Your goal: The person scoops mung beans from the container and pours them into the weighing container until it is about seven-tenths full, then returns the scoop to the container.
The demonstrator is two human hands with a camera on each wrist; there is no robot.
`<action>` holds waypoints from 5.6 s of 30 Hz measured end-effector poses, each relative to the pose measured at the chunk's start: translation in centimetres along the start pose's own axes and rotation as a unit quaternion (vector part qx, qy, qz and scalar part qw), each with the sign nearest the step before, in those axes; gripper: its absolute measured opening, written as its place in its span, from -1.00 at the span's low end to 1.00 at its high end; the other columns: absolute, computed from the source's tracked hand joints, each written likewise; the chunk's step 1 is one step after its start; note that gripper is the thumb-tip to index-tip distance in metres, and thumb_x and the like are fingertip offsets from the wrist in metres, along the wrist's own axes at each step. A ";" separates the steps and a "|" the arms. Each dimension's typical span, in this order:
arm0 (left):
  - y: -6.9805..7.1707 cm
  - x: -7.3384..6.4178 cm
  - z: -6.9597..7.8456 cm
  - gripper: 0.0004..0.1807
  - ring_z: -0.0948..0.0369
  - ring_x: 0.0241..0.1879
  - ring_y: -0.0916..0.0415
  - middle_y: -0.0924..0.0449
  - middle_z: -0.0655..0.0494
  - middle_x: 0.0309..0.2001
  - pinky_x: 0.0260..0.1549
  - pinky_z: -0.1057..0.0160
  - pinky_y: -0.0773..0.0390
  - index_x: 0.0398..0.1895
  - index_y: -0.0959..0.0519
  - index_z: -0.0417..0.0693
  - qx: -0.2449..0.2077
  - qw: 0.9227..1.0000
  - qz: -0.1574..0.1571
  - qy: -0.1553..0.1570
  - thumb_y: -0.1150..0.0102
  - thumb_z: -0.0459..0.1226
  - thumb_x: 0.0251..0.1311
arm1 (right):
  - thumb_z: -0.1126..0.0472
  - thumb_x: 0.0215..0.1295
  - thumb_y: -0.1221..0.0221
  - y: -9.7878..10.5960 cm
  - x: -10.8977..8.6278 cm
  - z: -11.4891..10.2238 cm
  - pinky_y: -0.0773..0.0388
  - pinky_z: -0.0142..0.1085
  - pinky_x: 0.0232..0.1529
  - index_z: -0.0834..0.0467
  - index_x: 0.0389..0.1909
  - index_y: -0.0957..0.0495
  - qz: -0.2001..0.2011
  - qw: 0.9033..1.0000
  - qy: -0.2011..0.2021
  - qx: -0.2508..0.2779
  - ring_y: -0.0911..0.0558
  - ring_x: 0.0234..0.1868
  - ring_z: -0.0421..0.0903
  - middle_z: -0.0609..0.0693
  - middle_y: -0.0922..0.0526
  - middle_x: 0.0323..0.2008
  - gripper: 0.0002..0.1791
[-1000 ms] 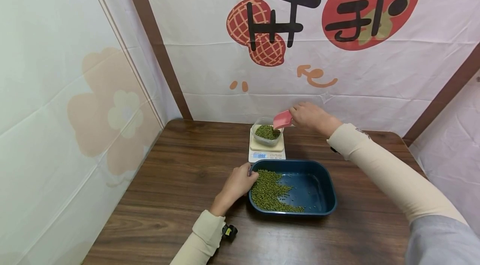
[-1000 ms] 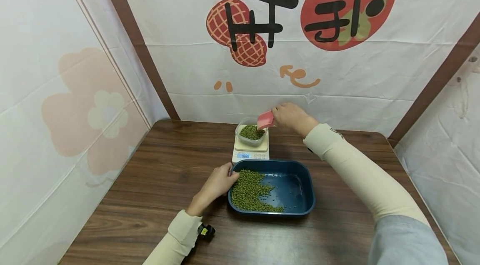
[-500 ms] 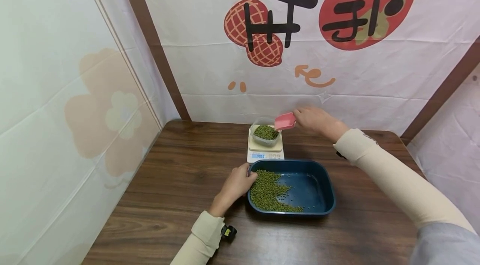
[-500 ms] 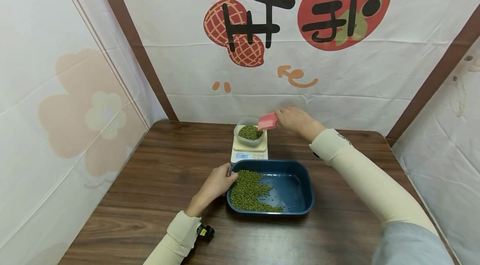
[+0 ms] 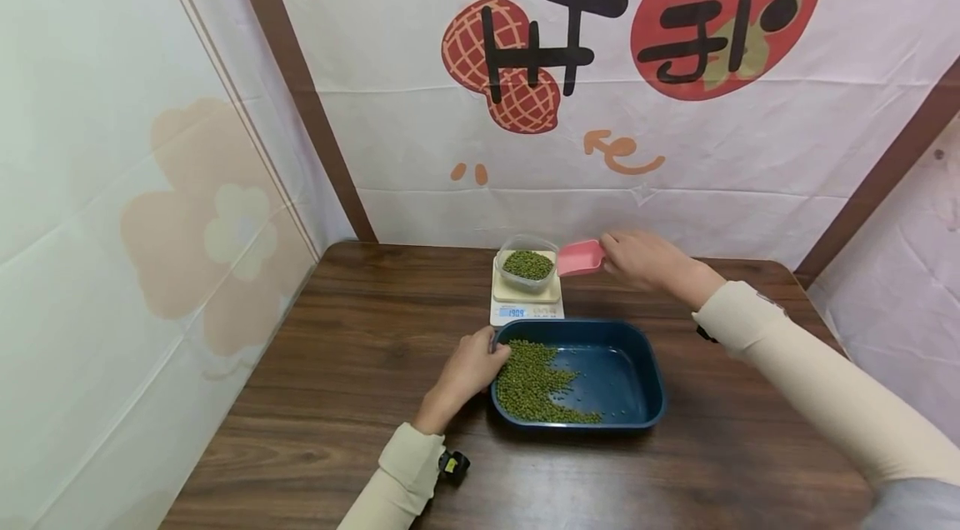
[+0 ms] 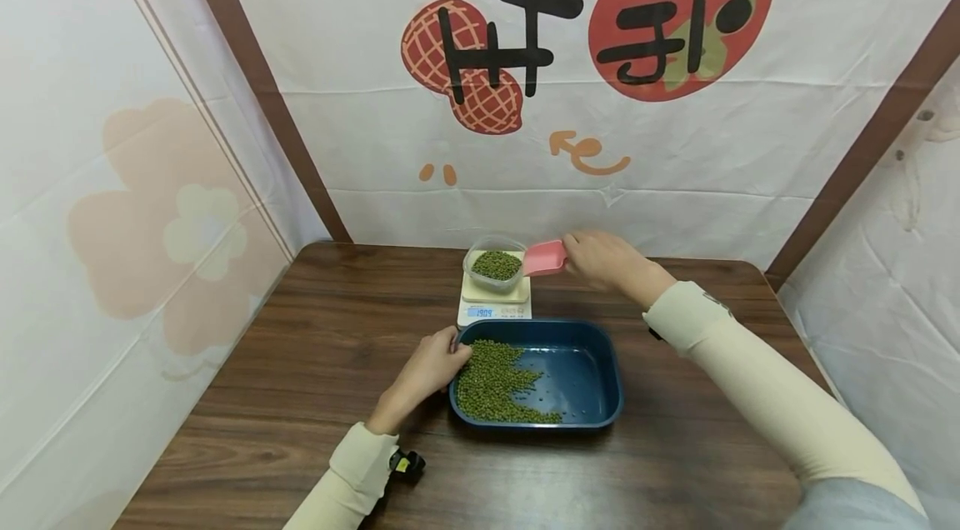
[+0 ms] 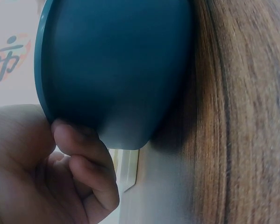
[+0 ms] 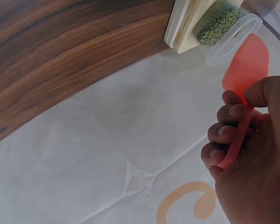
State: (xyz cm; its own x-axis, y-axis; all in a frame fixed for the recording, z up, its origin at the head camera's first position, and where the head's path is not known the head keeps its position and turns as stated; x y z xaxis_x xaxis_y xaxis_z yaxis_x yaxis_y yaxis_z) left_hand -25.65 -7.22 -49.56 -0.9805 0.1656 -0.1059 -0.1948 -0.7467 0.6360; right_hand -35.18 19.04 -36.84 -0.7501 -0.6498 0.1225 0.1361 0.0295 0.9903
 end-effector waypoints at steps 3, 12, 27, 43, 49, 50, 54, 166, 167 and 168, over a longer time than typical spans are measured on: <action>0.0 0.0 0.0 -0.84 0.22 -0.76 -0.39 -0.40 0.18 -0.63 -0.71 0.27 -0.41 -0.31 -0.46 -0.06 0.002 1.000 0.001 0.001 -0.05 -0.22 0.47 | 0.24 0.48 -0.25 0.1 -0.8 -0.2 -0.56 -0.06 -0.20 0.22 -0.18 -0.47 0.009 1.000 0.010 0.000 -0.54 -0.37 0.02 0.04 -0.54 -0.42 -0.84; -0.2 0.0 0.0 -0.83 0.21 -0.76 -0.41 -0.42 0.16 -0.62 -0.70 0.26 -0.42 -0.31 -0.47 -0.06 0.007 1.000 0.002 0.006 -0.06 -0.22 0.48 | 0.23 0.45 -0.27 0.1 -3.4 -0.4 -0.53 -0.10 -0.27 0.17 -0.21 -0.47 0.004 1.000 0.003 0.002 -0.53 -0.37 -0.02 -0.02 -0.52 -0.42 -0.84; -0.1 0.0 0.1 -0.83 0.21 -0.74 -0.42 -0.42 0.13 -0.60 -0.68 0.25 -0.44 -0.31 -0.46 -0.06 0.008 1.000 0.007 0.004 -0.04 -0.21 0.48 | 0.25 0.41 -0.30 -0.8 -7.1 -2.0 -0.51 -0.18 -0.23 0.15 -0.19 -0.49 -0.021 0.999 0.020 0.020 -0.47 -0.36 -0.10 -0.08 -0.47 -0.44 -0.85; -0.2 0.1 0.1 -0.83 0.19 -0.73 -0.42 -0.42 0.11 -0.59 -0.68 0.25 -0.43 -0.32 -0.46 -0.07 0.008 1.000 0.003 0.006 -0.05 -0.23 0.49 | 0.25 0.37 -0.31 -2.1 -9.1 -3.2 -0.46 -0.29 -0.34 0.14 -0.21 -0.53 -0.021 0.999 0.028 0.020 -0.42 -0.42 -0.19 -0.11 -0.49 -0.46 -0.87; -0.2 0.1 0.0 -0.84 0.21 -0.73 -0.41 -0.44 0.12 -0.59 -0.69 0.27 -0.42 -0.28 -0.48 -0.08 0.005 1.000 0.001 0.007 -0.05 -0.23 0.49 | 0.23 0.38 -0.31 -3.1 -9.4 -3.4 -0.51 -0.30 -0.33 0.15 -0.19 -0.56 -0.039 0.999 0.022 0.025 -0.44 -0.42 -0.19 -0.10 -0.54 -0.44 -0.87; -0.2 0.2 0.0 -0.85 0.21 -0.73 -0.41 -0.44 0.12 -0.59 -0.69 0.27 -0.42 -0.28 -0.48 -0.08 0.005 1.000 0.000 0.006 -0.05 -0.23 0.49 | 0.23 0.38 -0.31 -3.2 -9.4 -3.4 -0.51 -0.30 -0.34 0.15 -0.18 -0.57 -0.042 0.999 0.021 0.026 -0.45 -0.42 -0.19 -0.09 -0.55 -0.43 -0.87; -0.2 0.1 0.1 -0.85 0.21 -0.74 -0.41 -0.44 0.12 -0.59 -0.70 0.27 -0.42 -0.28 -0.48 -0.08 0.004 1.000 0.002 0.006 -0.06 -0.23 0.49 | 0.21 0.39 -0.31 -3.8 -9.4 -3.6 -0.52 -0.29 -0.33 0.16 -0.16 -0.59 -0.059 0.998 0.013 0.027 -0.46 -0.40 -0.19 -0.08 -0.58 -0.40 -0.87; 0.0 0.2 0.1 -0.84 0.23 -0.75 -0.42 -0.44 0.14 -0.61 -0.73 0.29 -0.43 -0.36 -0.45 -0.06 0.003 1.000 0.006 -0.001 -0.07 -0.23 0.42 | 0.19 0.58 -0.13 -7.5 -1.4 -12.7 -0.67 -0.08 -0.03 0.27 0.15 -0.54 -0.179 0.981 0.070 0.029 -0.73 -0.09 0.00 0.09 -0.69 -0.14 -0.71; 0.0 0.2 0.1 -0.84 0.23 -0.75 -0.42 -0.44 0.14 -0.61 -0.72 0.29 -0.43 -0.36 -0.44 -0.06 0.003 1.000 0.006 -0.002 -0.07 -0.23 0.41 | 0.20 0.58 -0.13 -7.5 -1.5 -12.7 -0.66 -0.08 -0.04 0.26 0.15 -0.53 -0.181 0.980 0.069 0.037 -0.72 -0.10 -0.01 0.07 -0.68 -0.17 -0.72; 0.0 0.2 0.1 -0.84 0.23 -0.75 -0.42 -0.43 0.14 -0.61 -0.72 0.29 -0.43 -0.36 -0.44 -0.06 0.004 1.000 0.005 -0.002 -0.06 -0.23 0.41 | 0.20 0.58 -0.12 -7.6 -1.5 -12.7 -0.65 -0.09 -0.07 0.25 0.12 -0.53 -0.183 0.980 0.069 0.046 -0.70 -0.15 -0.04 0.04 -0.66 -0.21 -0.75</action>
State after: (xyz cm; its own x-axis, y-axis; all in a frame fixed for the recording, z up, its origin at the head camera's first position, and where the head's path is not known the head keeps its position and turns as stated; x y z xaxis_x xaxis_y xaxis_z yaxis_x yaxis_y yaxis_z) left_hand -25.88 -7.16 -49.48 -0.9824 0.1603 -0.0961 -0.1843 -0.7437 0.6426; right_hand -26.89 10.13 -45.35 -0.6429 -0.7256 -0.2454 -0.1898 -0.1595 0.9688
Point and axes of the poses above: each hand's wrist, its own x-axis towards the middle knuckle, its own y-axis out of the back of the hand, z = x × y, the point moved 6 cm from there along x, towards the middle knuckle
